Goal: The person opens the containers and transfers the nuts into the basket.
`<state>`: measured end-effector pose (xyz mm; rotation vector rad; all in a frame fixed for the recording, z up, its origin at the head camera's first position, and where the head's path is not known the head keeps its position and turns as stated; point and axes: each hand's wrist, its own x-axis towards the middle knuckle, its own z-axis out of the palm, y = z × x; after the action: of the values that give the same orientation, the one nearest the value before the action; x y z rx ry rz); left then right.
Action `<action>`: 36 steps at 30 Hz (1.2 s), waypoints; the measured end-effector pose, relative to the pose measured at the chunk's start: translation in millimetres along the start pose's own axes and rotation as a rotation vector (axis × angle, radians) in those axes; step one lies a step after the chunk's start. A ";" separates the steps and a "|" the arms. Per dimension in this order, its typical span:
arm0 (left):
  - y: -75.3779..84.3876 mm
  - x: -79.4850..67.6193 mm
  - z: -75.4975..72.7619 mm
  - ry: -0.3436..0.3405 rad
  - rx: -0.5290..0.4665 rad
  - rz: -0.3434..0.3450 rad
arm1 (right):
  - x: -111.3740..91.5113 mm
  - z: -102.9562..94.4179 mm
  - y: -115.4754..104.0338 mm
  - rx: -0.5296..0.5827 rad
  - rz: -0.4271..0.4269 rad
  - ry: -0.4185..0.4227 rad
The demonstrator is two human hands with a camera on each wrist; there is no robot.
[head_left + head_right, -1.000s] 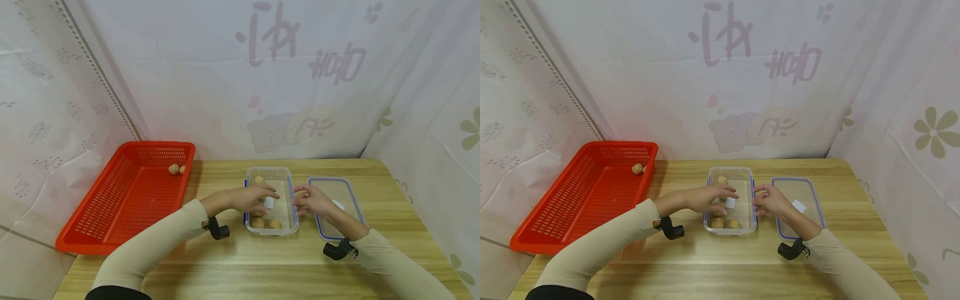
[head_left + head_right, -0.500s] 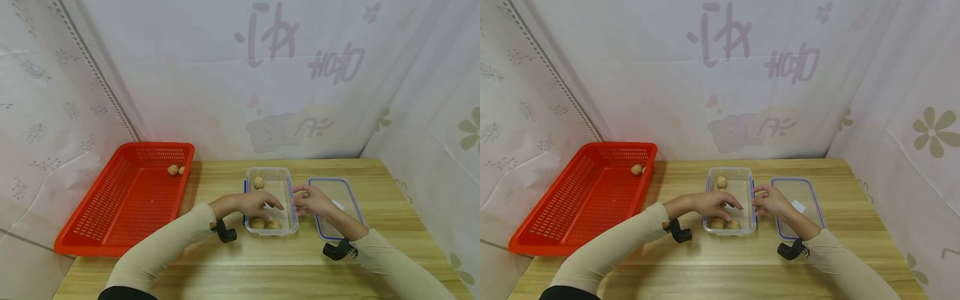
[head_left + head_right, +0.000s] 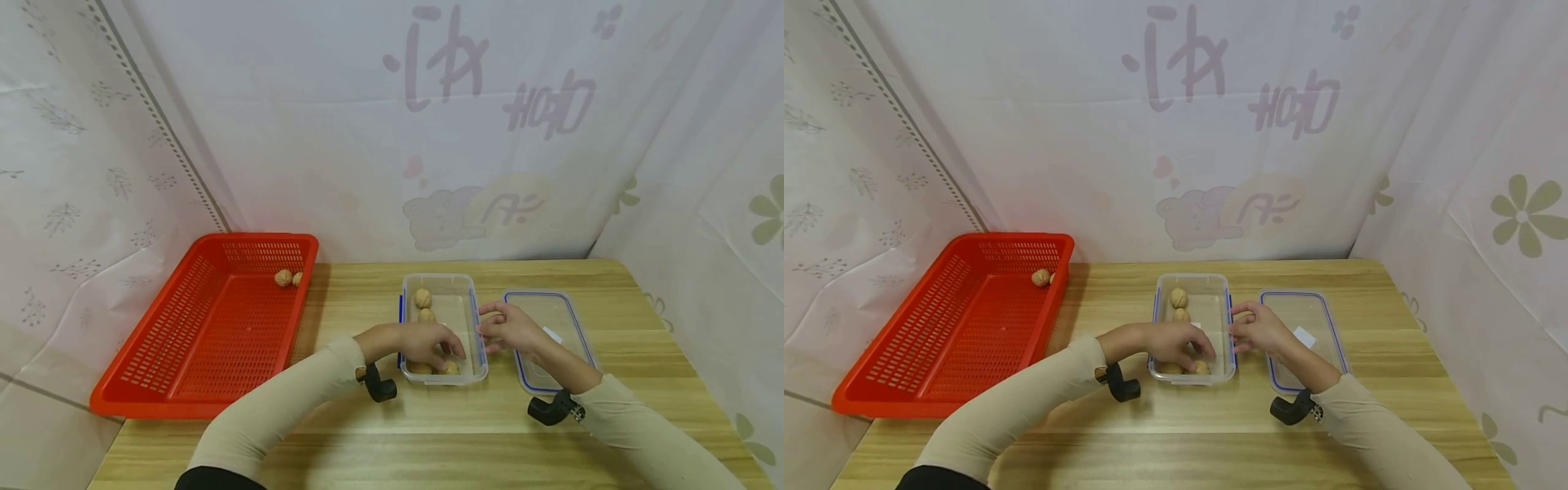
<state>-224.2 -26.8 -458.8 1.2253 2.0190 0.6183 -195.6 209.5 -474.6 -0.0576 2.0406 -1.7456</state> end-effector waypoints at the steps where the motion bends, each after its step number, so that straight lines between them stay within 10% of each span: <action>1: 0.3 0.2 0.7 -0.004 0.001 -0.006 | 0.1 0.0 0.1 0.001 -0.001 0.000; 18: 5.0 4.0 7.1 -0.049 0.158 -0.040 | 0.5 0.0 1.5 0.003 0.007 -0.002; 36: 1.8 4.5 3.4 -0.006 0.055 -0.037 | 1.1 -0.9 0.8 0.009 0.009 0.002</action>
<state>-222.1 -21.8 -461.2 1.2169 2.0617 0.5444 -196.7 210.1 -475.5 -0.0436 2.0311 -1.7503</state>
